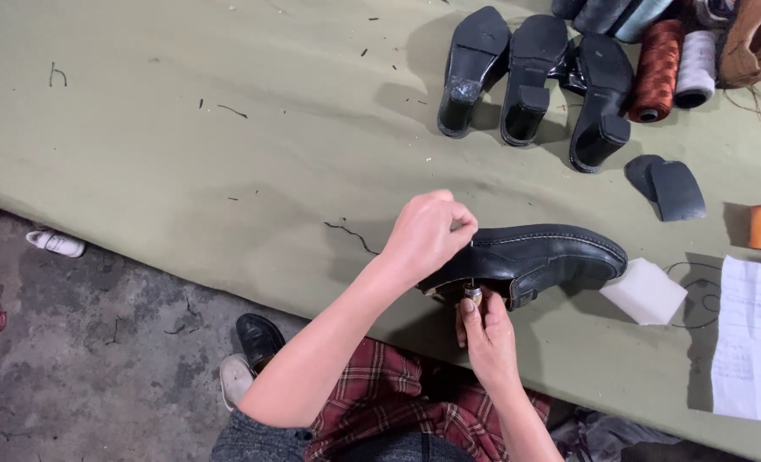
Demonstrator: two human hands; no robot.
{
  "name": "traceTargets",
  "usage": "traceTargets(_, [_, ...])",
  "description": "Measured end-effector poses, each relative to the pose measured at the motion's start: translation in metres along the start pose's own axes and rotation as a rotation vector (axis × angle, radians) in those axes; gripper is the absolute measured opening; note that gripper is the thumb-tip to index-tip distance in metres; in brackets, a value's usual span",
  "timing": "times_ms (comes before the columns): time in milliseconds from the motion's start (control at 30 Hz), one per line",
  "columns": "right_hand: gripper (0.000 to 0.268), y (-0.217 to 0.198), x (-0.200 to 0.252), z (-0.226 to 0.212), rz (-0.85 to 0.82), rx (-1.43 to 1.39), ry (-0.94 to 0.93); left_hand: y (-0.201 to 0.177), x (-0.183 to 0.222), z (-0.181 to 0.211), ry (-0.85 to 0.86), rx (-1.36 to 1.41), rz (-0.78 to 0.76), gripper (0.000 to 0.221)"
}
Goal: Hand-sewing the sole of a black leather shoe using a stitching awl and thread at a repair bench.
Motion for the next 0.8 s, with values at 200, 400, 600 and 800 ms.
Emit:
traceTargets(200, [0.035, 0.002, -0.003, 0.007, -0.004, -0.105, 0.048, -0.001, -0.005, -0.014, -0.088, -0.146, -0.051, 0.026])
traceTargets(400, [0.045, 0.0, -0.001, -0.006, -0.016, 0.01, 0.018, -0.02, 0.011, 0.002, -0.049, -0.083, -0.124, 0.024])
traceTargets(600, [0.054, 0.001, -0.002, 0.003, 0.011, 0.02, 0.141, -0.018, 0.008, 0.021, -0.049, -0.151, -0.222, 0.029])
traceTargets(800, [0.025, 0.004, -0.004, 0.021, -0.021, -0.246, -0.028, 0.018, -0.01, 0.022, 0.163, -0.5, -0.307, 0.018])
Point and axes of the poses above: each hand's wrist, its own x-axis away from the middle knuckle, its own y-axis out of the palm, z = x × y, the point moved 2 cm from there along -x, towards the middle knuckle
